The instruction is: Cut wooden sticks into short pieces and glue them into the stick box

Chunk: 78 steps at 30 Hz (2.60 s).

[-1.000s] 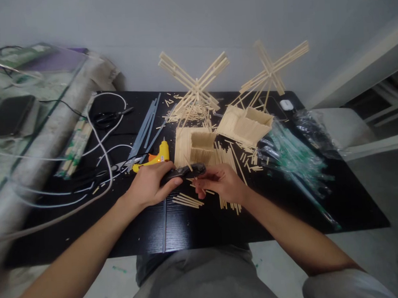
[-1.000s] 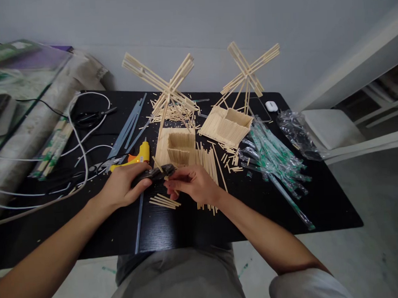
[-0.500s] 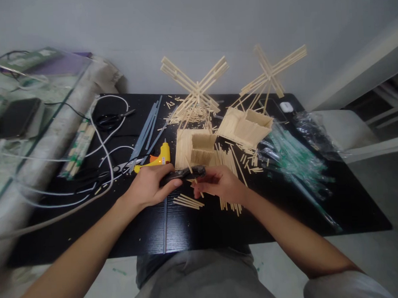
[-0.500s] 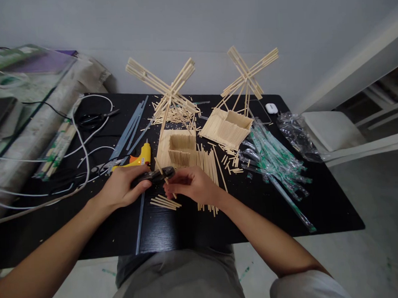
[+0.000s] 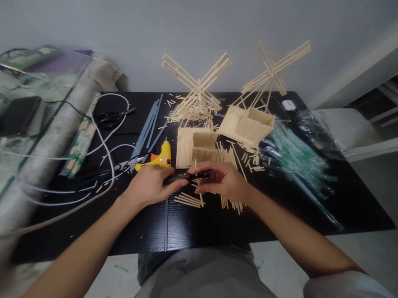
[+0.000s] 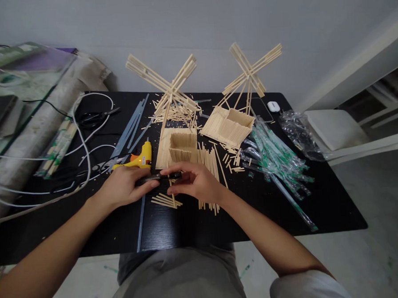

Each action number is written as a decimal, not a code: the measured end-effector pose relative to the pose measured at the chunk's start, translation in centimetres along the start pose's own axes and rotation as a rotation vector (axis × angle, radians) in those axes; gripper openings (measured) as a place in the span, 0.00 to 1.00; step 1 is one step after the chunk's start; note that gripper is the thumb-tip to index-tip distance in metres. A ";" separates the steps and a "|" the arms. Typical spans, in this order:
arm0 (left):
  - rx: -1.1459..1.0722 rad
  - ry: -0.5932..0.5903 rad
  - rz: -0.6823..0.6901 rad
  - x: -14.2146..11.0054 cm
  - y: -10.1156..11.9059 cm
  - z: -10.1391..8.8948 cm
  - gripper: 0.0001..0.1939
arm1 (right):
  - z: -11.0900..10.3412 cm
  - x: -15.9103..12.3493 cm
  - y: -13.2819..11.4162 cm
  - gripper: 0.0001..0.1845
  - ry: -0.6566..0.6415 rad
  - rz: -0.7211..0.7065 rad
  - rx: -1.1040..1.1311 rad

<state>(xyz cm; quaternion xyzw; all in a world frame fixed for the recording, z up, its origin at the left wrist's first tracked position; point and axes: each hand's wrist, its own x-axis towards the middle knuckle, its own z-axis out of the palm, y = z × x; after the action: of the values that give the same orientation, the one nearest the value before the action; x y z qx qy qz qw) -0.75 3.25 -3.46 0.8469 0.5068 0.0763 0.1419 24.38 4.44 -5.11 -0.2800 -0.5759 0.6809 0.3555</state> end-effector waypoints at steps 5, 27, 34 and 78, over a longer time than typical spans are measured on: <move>0.115 0.015 -0.123 0.3 -1.2 -0.2 0.35 | -1.4 0.0 -1.0 0.21 0.084 -0.087 -0.239; -0.150 0.230 -0.198 0.4 -1.9 0.2 0.30 | -2.2 0.7 1.9 0.12 -0.006 -0.392 -1.015; -0.152 0.242 -0.182 0.4 -1.7 0.3 0.31 | -1.8 0.6 1.5 0.10 0.061 -0.415 -0.997; -0.183 0.324 -0.110 0.3 -1.3 0.3 0.30 | -5.8 -2.4 -5.9 0.16 0.522 0.541 -1.402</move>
<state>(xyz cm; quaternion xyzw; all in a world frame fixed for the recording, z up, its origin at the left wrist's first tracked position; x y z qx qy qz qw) -1.65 4.05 -4.18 0.7781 0.5595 0.2497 0.1387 31.31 6.42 -0.45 -0.7190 -0.6804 0.1350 0.0422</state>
